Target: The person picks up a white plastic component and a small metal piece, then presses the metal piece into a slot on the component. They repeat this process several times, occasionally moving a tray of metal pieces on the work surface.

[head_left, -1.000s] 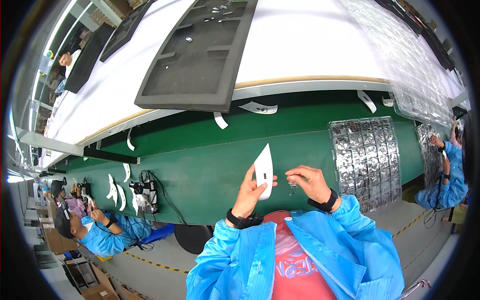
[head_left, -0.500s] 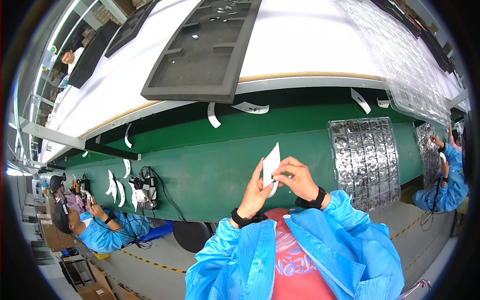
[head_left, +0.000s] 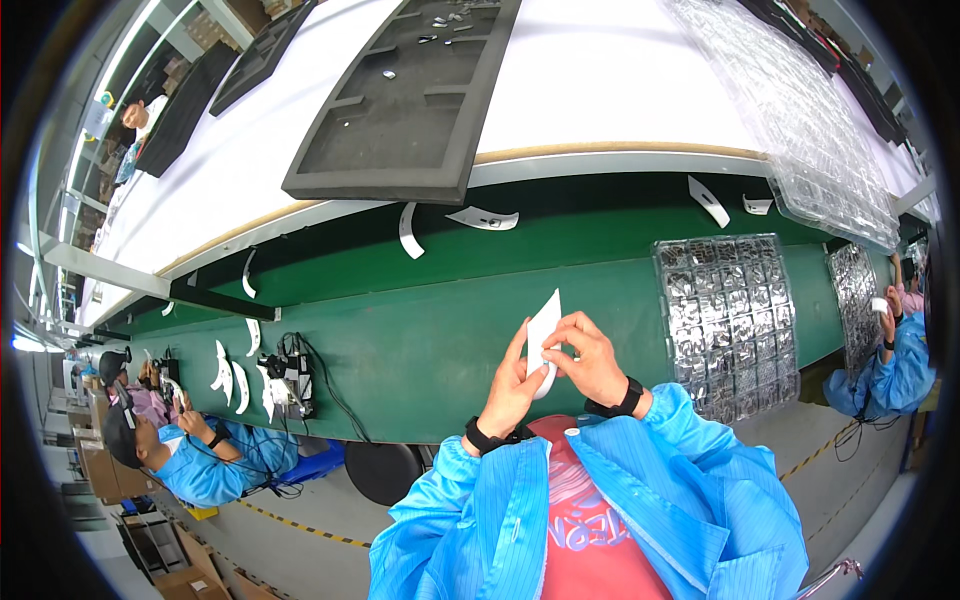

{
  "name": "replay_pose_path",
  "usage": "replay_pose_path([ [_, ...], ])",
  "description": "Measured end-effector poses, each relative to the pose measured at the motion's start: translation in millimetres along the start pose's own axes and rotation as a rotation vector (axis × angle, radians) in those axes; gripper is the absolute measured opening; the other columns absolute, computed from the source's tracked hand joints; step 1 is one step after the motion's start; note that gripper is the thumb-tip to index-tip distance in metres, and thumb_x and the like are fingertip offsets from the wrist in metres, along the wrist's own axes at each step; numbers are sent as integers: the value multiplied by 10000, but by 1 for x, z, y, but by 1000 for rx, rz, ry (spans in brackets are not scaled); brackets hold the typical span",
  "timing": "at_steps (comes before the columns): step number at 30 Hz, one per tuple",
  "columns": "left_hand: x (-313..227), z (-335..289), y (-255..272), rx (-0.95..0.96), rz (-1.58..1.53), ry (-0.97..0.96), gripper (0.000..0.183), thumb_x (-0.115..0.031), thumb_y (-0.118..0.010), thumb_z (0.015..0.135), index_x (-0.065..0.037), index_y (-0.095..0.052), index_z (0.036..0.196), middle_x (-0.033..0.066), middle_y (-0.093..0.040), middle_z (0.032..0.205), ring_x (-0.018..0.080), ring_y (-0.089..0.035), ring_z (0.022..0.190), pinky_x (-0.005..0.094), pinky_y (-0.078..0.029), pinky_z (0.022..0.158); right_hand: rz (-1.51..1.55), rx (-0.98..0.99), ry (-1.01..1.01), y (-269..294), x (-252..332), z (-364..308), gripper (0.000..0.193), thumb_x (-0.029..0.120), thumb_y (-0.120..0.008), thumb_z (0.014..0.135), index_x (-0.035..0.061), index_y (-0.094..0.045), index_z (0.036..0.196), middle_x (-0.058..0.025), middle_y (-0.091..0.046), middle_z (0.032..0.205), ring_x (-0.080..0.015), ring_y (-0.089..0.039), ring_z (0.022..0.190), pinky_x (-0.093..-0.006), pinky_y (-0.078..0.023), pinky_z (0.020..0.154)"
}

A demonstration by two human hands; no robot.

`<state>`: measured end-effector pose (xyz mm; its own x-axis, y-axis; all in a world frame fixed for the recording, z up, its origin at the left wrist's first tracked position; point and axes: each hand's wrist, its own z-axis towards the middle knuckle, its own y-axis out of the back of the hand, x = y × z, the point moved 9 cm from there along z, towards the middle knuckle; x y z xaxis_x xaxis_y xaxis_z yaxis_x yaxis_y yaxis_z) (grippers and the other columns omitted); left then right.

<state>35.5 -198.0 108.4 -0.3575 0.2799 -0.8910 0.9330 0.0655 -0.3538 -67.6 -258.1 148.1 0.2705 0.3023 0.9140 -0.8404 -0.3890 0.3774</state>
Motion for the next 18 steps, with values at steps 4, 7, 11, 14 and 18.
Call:
replay_pose_path([
  [4,-2,2,-3,-28,-21,-31,692,17,-477,918,-111,-137,1507,96,-639,1050,137,-622,892,257,-480,767,-171,-180,83,15,13,-1,363,4,-675,791,69,-538,1121,-96,-532,1089,-167,-592,859,-226,-541,629],
  [7,-6,6,-3,-9,44,-86,670,14,-476,920,-101,-162,1501,99,-638,1068,155,-636,899,269,-492,796,239,-149,-189,3,-16,-4,541,3,-642,823,100,-361,1275,-99,-555,1134,-152,-597,894,-218,-516,661],
  [11,-3,7,-3,12,2,-41,657,18,-469,918,-91,-176,1495,117,-623,1122,178,-651,908,290,-507,819,693,-53,-378,-20,-37,-10,614,4,-618,845,118,-262,1331,-90,-581,1128,-150,-603,937,-237,-525,659],
  [14,5,5,4,2,-73,-10,667,38,-470,906,-95,-187,1494,130,-598,1185,195,-660,910,307,-516,822,766,42,-422,-28,-44,-12,614,-16,-594,854,124,-243,1338,-77,-603,1084,-156,-607,959,-258,-538,657],
  [18,25,14,2,16,-91,-48,684,6,-520,910,-106,-193,1500,89,-589,1214,151,-606,1010,290,-492,860,654,-39,-422,-28,-58,-18,616,-41,-585,849,131,-253,1338,-93,-621,1065,-156,-631,936,-251,-552,641],
])
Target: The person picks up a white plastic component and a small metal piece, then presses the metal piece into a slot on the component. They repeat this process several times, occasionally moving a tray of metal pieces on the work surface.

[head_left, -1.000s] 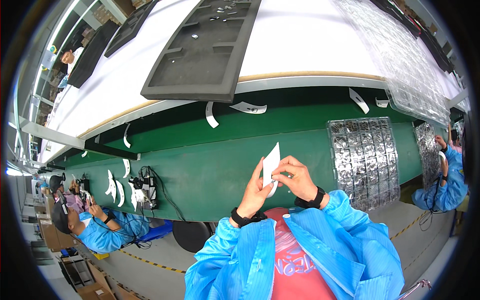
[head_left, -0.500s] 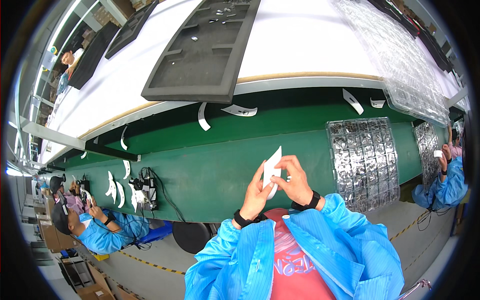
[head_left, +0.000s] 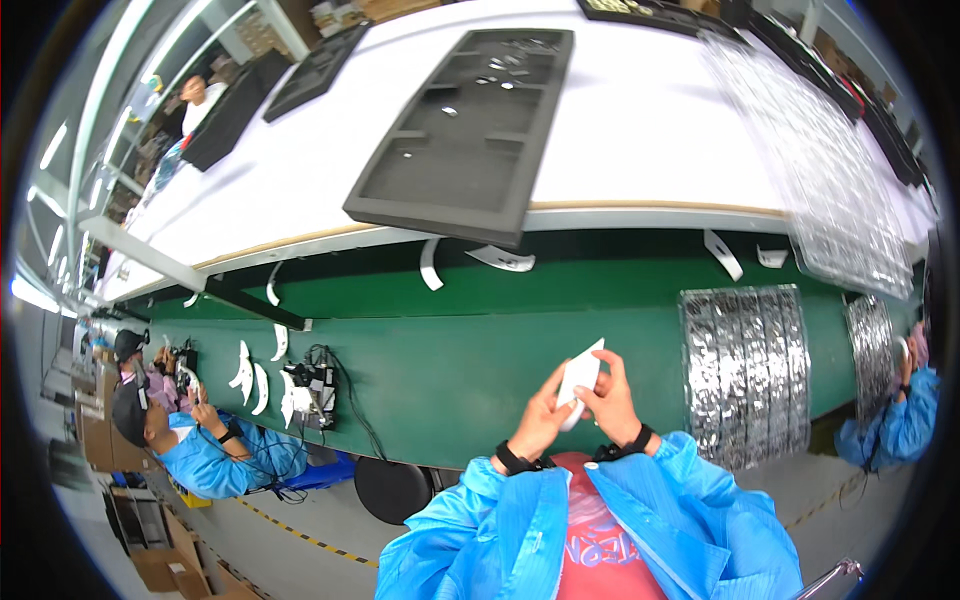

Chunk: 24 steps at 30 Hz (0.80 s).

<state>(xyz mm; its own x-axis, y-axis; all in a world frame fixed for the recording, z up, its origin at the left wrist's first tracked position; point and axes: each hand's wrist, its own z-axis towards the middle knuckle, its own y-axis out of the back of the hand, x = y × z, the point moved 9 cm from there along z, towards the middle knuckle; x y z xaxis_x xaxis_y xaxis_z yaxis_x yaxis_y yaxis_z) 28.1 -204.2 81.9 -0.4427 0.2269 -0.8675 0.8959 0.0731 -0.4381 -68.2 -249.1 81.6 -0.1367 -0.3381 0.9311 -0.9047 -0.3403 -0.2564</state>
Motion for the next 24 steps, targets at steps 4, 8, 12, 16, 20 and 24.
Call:
replay_pose_path([
  [4,-1,-1,-4,4,-6,55,689,12,-501,916,-128,-180,1509,57,-607,1165,100,-573,999,248,-454,861,13,-57,67,0,-8,8,487,-26,-558,878,109,-334,1290,-77,-638,985,-129,-632,831,-235,-531,594],
  [8,14,18,14,-46,72,77,658,-3,-501,921,-117,-207,1499,64,-608,1158,109,-594,960,259,-469,848,-15,-105,65,3,-11,29,356,-3,-544,906,78,-414,1227,-68,-638,928,-106,-611,757,-239,-499,582],
  [12,15,51,23,-93,-98,137,585,-41,-534,923,-81,-287,1452,86,-595,1170,143,-621,928,275,-510,798,50,-70,-65,11,-15,57,371,53,-530,929,98,-409,1276,-62,-635,900,-96,-599,712,-216,-478,558],
  [16,49,129,35,-2,-34,113,599,-163,-602,924,-54,-313,1437,110,-586,1157,172,-627,934,278,-542,730,23,-112,-112,44,-24,102,429,33,-544,911,104,-405,1310,-71,-636,896,-106,-600,716,-221,-475,546],
  [20,72,205,103,-305,720,-234,698,-230,-638,897,-49,-272,1464,160,-606,1169,202,-627,958,310,-496,825,-8,-213,-56,89,-42,192,460,17,-607,872,79,-425,1291,-89,-629,879,-151,-608,742,-279,-490,587],
  [24,23,217,154,-532,1052,-83,534,-195,-660,864,20,-459,1310,124,-648,1078,231,-618,981,354,-494,847,-93,-349,26,182,-88,296,293,192,-554,930,98,-518,1205,-77,-625,1020,-197,-604,949,-401,-530,743],
])
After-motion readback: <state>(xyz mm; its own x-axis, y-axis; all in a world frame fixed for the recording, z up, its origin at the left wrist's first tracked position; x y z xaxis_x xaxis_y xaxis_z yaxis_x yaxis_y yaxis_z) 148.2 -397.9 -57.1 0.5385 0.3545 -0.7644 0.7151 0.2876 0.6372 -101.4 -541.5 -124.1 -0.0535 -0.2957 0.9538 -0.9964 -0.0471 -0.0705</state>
